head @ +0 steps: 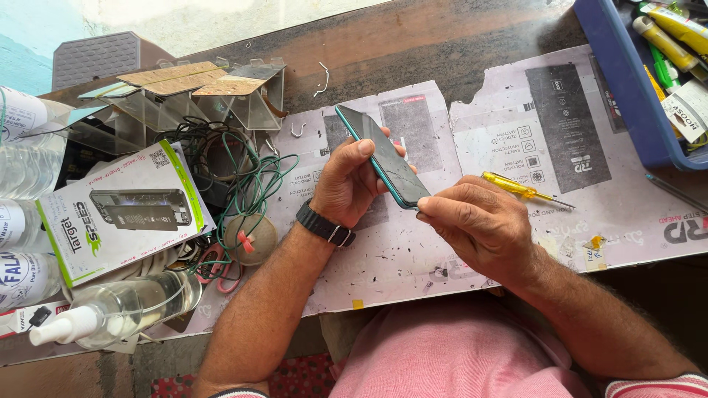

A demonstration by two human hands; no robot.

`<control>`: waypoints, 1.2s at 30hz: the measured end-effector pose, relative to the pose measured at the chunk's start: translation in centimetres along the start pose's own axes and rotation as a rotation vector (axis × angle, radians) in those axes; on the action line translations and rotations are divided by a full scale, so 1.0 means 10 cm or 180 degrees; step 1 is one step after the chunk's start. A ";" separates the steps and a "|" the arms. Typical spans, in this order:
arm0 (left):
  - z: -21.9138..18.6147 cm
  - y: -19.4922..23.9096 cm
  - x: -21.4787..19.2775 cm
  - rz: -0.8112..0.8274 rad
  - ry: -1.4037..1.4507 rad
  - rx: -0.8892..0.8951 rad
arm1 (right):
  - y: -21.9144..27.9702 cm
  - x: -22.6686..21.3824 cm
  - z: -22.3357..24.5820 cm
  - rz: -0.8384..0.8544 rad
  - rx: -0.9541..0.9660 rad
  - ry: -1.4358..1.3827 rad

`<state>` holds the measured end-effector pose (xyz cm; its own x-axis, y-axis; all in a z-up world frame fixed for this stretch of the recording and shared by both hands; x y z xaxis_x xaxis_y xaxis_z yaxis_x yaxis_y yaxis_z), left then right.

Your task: The person uses a yellow screwdriver and a blue plastic pry tool to open the back cover of a smartphone. They pry along the edges and lift the cover to expose the internal components.

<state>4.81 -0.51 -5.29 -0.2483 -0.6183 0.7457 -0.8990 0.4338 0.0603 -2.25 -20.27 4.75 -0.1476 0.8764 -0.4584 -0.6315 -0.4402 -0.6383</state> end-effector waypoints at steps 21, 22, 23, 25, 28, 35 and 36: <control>-0.02 0.00 0.01 -0.0064 0.0006 -0.0002 | 0.00 0.01 0.03 -0.0179 0.0068 0.0259; -0.02 0.00 0.02 -0.0086 -0.0002 -0.0016 | 0.00 0.01 0.02 -0.0233 0.0071 0.0241; -0.03 0.00 0.02 -0.0092 -0.0050 -0.0021 | 0.01 0.01 0.02 -0.0285 0.0075 0.0220; -0.03 0.00 0.03 -0.0103 -0.0144 -0.0035 | 0.02 0.01 0.02 -0.0344 0.0099 0.0173; -0.04 0.00 0.04 -0.0080 -0.0167 -0.0041 | 0.02 0.01 0.02 -0.0336 0.0161 0.0122; -0.05 -0.01 0.05 -0.0186 -0.0255 0.0016 | 0.01 0.01 0.09 -0.0233 0.0615 0.0075; -0.05 -0.02 0.06 -0.0214 -0.0315 0.0024 | 0.00 0.01 0.09 -0.0223 0.0700 0.0067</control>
<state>4.99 -0.62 -4.54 -0.2213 -0.7078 0.6709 -0.9174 0.3844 0.1029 -3.00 -20.05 5.29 -0.0831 0.8980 -0.4321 -0.7907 -0.3233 -0.5199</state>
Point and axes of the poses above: each hand's wrist, its own y-axis away from the middle knuckle, its own x-axis out of the palm, z = x × y, the point moved 3 cm from there along -y, towards the middle knuckle, and after that the axes turned 8 degrees about -y, right-handed, at the moved point
